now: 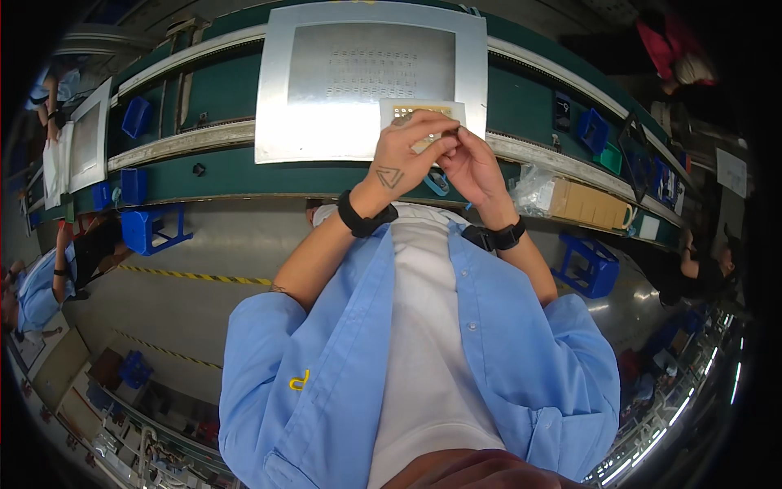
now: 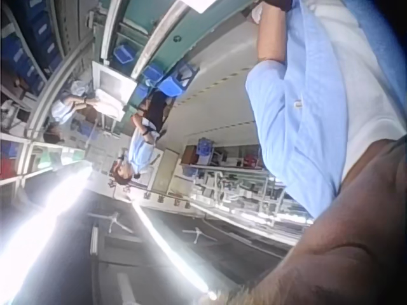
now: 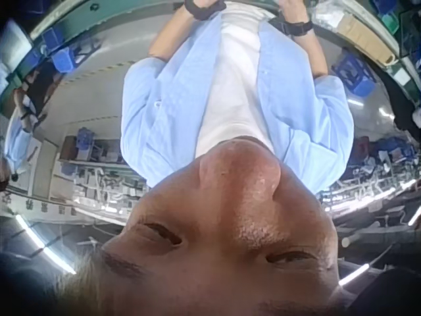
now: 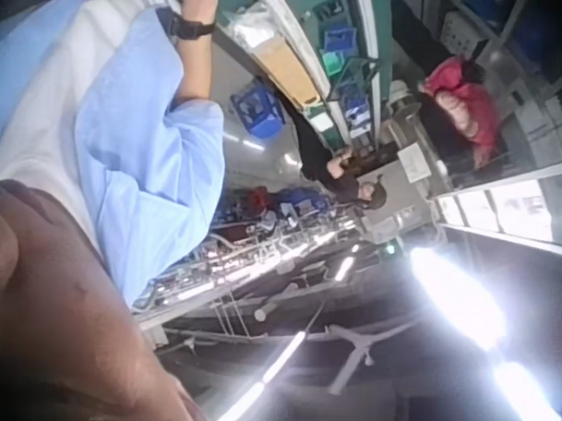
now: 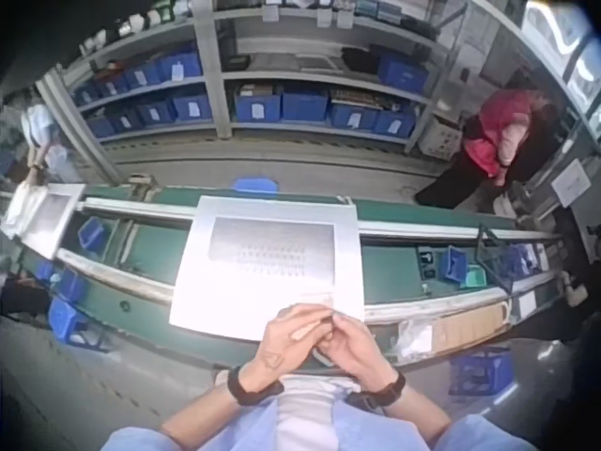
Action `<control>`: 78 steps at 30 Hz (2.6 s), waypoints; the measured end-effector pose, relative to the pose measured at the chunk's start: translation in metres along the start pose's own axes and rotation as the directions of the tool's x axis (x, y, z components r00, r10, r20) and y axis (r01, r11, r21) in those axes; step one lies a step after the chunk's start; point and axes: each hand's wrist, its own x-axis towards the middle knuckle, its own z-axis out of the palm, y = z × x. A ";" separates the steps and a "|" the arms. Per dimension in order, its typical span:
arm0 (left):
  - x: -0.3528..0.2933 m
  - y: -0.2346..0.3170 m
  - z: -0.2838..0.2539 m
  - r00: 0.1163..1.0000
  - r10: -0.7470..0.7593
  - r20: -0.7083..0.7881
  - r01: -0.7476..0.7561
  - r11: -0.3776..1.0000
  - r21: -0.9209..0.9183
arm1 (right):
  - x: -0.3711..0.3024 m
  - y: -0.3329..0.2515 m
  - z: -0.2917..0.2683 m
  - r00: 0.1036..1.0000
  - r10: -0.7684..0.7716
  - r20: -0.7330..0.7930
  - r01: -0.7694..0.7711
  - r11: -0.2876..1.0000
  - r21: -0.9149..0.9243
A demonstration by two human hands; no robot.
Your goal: Assemble small electronic components by placing them into a grid tray at a factory workstation.
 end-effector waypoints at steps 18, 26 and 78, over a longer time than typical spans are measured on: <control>-0.019 -0.016 -0.015 0.962 -0.203 -0.183 0.145 0.947 -0.288 | -0.046 0.013 -0.253 0.812 -0.510 -0.284 -0.505 -0.369 -0.781; -0.016 -0.028 -0.027 0.947 -0.295 -0.126 0.187 0.828 -0.529 | -0.046 0.048 -0.294 0.802 -0.574 -0.166 -0.370 -0.260 -0.892; -0.056 -0.050 -0.071 0.838 -0.545 -0.026 0.418 0.671 -0.612 | -0.025 -0.072 -0.205 0.925 -0.339 -0.170 -0.170 0.032 -0.985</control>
